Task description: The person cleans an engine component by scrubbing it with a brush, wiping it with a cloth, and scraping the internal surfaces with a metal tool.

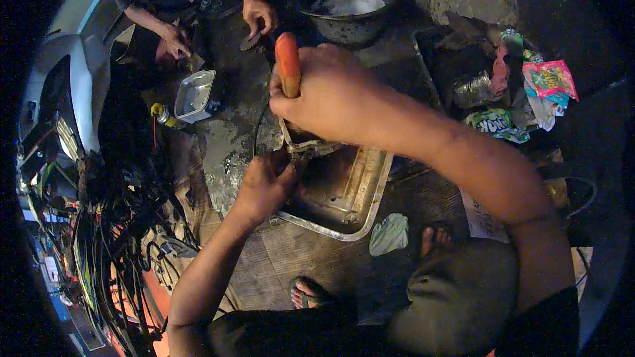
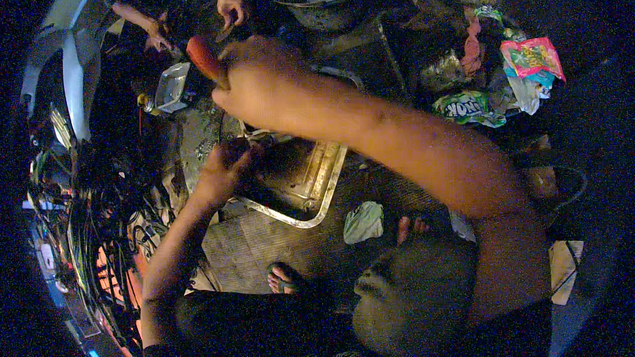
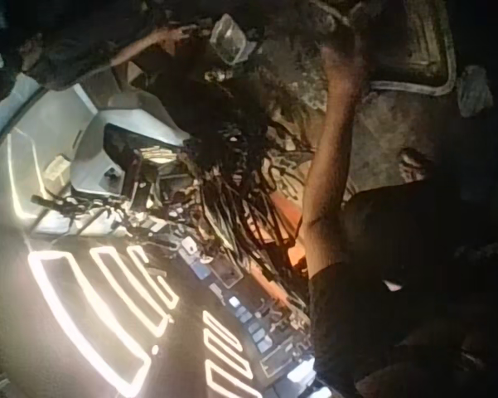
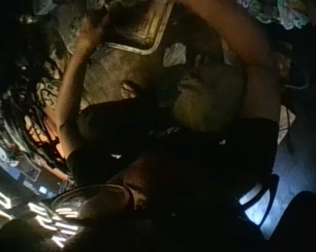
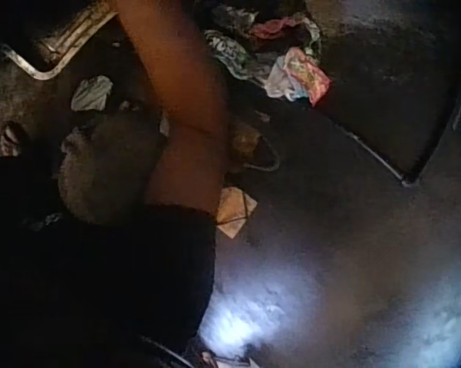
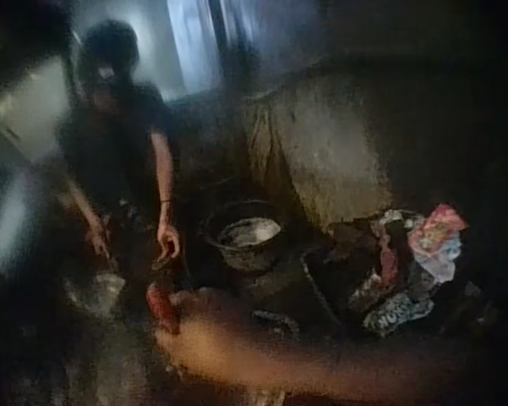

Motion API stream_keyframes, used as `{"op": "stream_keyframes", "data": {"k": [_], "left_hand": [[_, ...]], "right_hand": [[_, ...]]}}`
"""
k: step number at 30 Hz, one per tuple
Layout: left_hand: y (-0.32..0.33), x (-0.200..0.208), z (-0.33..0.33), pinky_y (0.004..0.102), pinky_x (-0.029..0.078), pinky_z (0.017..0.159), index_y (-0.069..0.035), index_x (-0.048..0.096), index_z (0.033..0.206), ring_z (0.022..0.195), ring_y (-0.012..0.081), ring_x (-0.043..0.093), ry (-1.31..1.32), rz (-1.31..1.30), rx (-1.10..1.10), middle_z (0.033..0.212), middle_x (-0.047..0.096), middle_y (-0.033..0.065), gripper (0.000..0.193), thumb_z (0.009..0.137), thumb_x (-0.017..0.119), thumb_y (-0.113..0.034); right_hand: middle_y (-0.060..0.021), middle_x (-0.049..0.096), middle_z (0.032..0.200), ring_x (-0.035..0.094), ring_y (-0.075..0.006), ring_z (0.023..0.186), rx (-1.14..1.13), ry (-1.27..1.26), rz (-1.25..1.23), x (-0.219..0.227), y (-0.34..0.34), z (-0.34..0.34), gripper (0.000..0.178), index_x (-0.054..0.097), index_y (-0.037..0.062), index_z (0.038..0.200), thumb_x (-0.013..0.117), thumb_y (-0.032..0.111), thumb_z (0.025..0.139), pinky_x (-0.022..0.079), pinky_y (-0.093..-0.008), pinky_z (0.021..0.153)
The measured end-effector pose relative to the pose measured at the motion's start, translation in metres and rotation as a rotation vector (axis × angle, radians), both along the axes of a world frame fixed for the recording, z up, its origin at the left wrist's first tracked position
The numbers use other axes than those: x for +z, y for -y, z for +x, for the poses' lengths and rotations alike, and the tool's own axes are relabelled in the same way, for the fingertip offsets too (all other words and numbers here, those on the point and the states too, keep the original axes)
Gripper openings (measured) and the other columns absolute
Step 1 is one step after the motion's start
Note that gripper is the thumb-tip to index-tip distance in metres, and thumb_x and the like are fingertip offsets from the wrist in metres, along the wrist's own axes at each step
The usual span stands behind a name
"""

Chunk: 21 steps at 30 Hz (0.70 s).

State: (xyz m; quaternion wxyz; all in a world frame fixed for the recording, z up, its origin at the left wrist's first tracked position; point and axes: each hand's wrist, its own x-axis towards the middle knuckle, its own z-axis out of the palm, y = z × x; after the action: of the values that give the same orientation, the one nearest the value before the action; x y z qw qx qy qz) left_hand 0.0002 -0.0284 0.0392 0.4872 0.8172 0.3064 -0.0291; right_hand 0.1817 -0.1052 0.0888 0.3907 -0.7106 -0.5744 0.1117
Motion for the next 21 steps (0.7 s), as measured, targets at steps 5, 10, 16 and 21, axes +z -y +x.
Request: {"op": "stream_keyframes", "data": {"k": [5, 10, 16, 21], "left_hand": [[0.003, -0.002, 0.001, 0.0307, 0.048, 0.055, 0.004, 0.061, 0.09, 0.058, 0.0127, 0.061, 0.147, 0.139, -0.01, 0.068, 0.066, 0.0088, 0.028, 0.098, 0.056, -0.023], [0.001, -0.006, 0.0, 0.0297, 0.047, 0.054, 0.001, 0.061, 0.084, 0.057, 0.0118, 0.06, 0.079, 0.026, 0.042, 0.064, 0.066, 0.0076, 0.034, 0.098, 0.057, -0.029], [0.008, 0.002, 0.002, 0.0286, 0.046, 0.054, 0.001, 0.061, 0.085, 0.057, 0.0111, 0.06, 0.137, 0.104, 0.039, 0.068, 0.067, 0.0078, 0.032, 0.098, 0.058, -0.027], [0.012, -0.002, 0.001, 0.0282, 0.046, 0.053, 0.002, 0.061, 0.087, 0.058, 0.0105, 0.06, 0.254, 0.099, 0.101, 0.069, 0.067, 0.0085, 0.029, 0.098, 0.058, -0.025]], "right_hand": [[-0.0155, 0.069, 0.077, 0.067, -0.0355, 0.071, 0.068, 0.009, 0.098, -0.021, 0.01, -0.002, 0.015, 0.066, 0.0081, 0.084, 0.068, 0.022, 0.077, 0.053, -0.0436, 0.067], [-0.014, 0.069, 0.077, 0.067, -0.0342, 0.072, -0.021, 0.092, 0.207, -0.027, 0.01, -0.012, 0.017, 0.067, 0.0059, 0.086, 0.067, 0.022, 0.08, 0.054, -0.0426, 0.072], [-0.0121, 0.067, 0.072, 0.066, -0.0345, 0.073, -0.144, 0.038, 0.306, -0.02, 0.004, -0.002, 0.014, 0.067, 0.0084, 0.083, 0.068, 0.021, 0.078, 0.053, -0.0416, 0.071], [-0.0141, 0.069, 0.076, 0.068, -0.0349, 0.076, -0.029, 0.031, 0.123, -0.009, 0.003, -0.002, 0.01, 0.066, 0.0087, 0.081, 0.068, 0.018, 0.078, 0.054, -0.0436, 0.068]]}}
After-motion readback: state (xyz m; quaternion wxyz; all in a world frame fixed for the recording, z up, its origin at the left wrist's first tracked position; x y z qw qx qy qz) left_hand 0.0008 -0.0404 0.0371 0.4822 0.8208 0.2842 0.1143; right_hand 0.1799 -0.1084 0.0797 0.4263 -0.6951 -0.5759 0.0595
